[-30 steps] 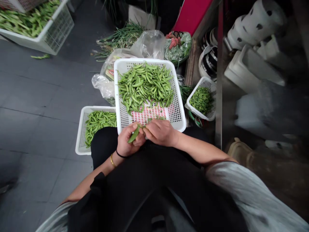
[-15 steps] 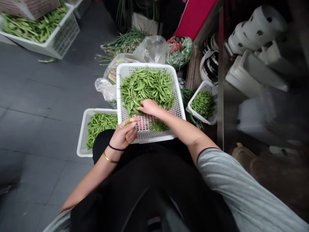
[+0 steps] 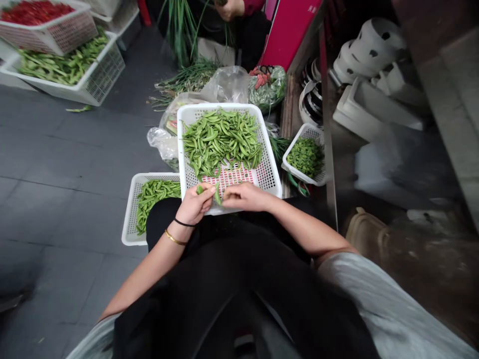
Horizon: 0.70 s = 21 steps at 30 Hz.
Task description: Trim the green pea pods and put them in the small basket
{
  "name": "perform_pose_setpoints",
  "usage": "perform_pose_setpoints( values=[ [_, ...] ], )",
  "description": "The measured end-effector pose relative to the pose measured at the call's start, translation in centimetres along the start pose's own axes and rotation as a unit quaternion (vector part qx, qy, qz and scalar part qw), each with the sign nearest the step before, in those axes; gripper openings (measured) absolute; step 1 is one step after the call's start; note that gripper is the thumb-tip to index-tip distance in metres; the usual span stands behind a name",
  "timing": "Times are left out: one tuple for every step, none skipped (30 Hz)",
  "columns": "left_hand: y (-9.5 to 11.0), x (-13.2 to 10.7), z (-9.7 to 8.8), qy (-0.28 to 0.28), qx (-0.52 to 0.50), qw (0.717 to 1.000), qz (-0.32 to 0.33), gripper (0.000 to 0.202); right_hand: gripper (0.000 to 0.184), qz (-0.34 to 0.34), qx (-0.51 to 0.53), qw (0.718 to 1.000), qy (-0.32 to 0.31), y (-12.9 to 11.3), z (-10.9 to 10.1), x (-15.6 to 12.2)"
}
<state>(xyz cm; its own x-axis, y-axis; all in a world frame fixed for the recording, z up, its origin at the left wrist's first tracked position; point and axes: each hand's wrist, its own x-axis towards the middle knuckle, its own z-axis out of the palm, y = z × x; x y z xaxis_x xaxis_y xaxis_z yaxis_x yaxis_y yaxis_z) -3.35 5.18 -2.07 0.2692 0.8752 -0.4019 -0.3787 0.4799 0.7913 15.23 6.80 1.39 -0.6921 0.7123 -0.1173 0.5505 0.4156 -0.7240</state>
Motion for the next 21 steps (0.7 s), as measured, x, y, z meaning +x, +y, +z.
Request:
perform_pose_setpoints(
  values=[
    [0.4,-0.4,0.1,-0.033,-0.002,0.999,-0.02,0.029,0.024,0.003,0.028,0.999,0.025,-0.1,-0.6,-0.2],
    [0.7,-0.8,0.2,-0.062,-0.003,0.997,-0.038,0.028,0.024,0.002,0.038,0.998,0.05,-0.1,-1.2,-0.3],
    [1.0,-1.1,0.3,-0.087,-0.004,0.995,-0.052,0.028,0.024,-0.009,0.031,0.997,0.069,-0.1,-1.7,-0.3],
    [1.2,-1.4,0.5,-0.106,-0.007,0.992,-0.062,0.028,0.026,-0.03,0.01,0.996,0.079,-0.2,-2.0,-0.4],
    [1.4,-1.7,0.7,-0.119,-0.012,0.99,-0.069,0.028,0.027,-0.055,-0.022,0.995,0.086,-0.3,-2.0,-0.5],
    [1.4,-1.9,1.0,-0.128,-0.018,0.989,-0.073,0.028,0.029,-0.073,-0.063,0.991,0.095,-0.4,-1.8,-0.5],
    [1.4,-2.1,1.3,-0.136,-0.024,0.987,-0.078,0.028,0.03,-0.083,-0.11,0.985,0.109,-0.6,-1.4,-0.5],
    [1.2,-2.3,1.6,-0.141,-0.029,0.986,-0.084,0.028,0.031,-0.083,-0.157,0.976,0.126,-0.7,-0.8,-0.5],
    [1.1,-2.4,1.9,-0.141,-0.034,0.985,-0.089,0.028,0.032,-0.077,-0.2,0.966,0.142,-0.9,-0.2,-0.6],
    [0.9,-2.5,2.2,-0.137,-0.039,0.986,-0.092,0.029,0.033,-0.067,-0.237,0.956,0.157,-1.0,0.4,-0.6],
    [0.8,-2.5,2.4,-0.127,-0.045,0.987,-0.092,0.029,0.034,-0.058,-0.262,0.948,0.169,-1.1,0.8,-0.6],
    [0.7,-2.5,2.5,-0.113,-0.05,0.988,-0.089,0.03,0.035,-0.052,-0.277,0.943,0.177,-1.0,1.1,-0.7],
    [0.7,-2.5,2.6,-0.096,-0.054,0.99,-0.083,0.03,0.035,-0.05,-0.283,0.94,0.184,-0.9,1.0,-1.0],
    [0.7,-2.5,2.5,-0.077,-0.055,0.993,-0.072,0.031,0.036,-0.05,-0.281,0.939,0.193,-0.6,0.7,-1.3],
    [0.9,-2.5,2.3,-0.054,-0.052,0.996,-0.055,0.031,0.035,-0.047,-0.273,0.939,0.203,-0.2,0.2,-1.7],
    [1.0,-2.4,2.0,-0.029,-0.045,0.998,-0.03,0.03,0.035,-0.04,-0.26,0.941,0.215,0.3,-0.6,-2.2],
    [1.2,-2.4,1.7,-0.003,-0.033,0.999,0.001,0.03,0.034,-0.027,-0.242,0.943,0.225,0.7,-1.5,-2.7],
    [1.4,-2.5,1.4,0.022,-0.019,0.999,0.034,0.029,0.033,-0.008,-0.22,0.948,0.232,1.1,-2.3,-3.2],
    [1.5,-2.5,1.2,0.045,-0.002,0.997,0.067,0.029,0.032,0.011,-0.195,0.953,0.231,1.3,-3.0,-3.6],
    [1.6,-2.5,1.0,0.061,0.017,0.994,0.094,0.028,0.028,0.025,-0.168,0.96,0.223,1.4,-3.4,-3.8],
    [1.6,-2.5,0.9,0.069,0.037,0.991,0.112,0.028,0.024,0.029,-0.143,0.968,0.207,1.3,-3.5,-3.9]
  ],
)
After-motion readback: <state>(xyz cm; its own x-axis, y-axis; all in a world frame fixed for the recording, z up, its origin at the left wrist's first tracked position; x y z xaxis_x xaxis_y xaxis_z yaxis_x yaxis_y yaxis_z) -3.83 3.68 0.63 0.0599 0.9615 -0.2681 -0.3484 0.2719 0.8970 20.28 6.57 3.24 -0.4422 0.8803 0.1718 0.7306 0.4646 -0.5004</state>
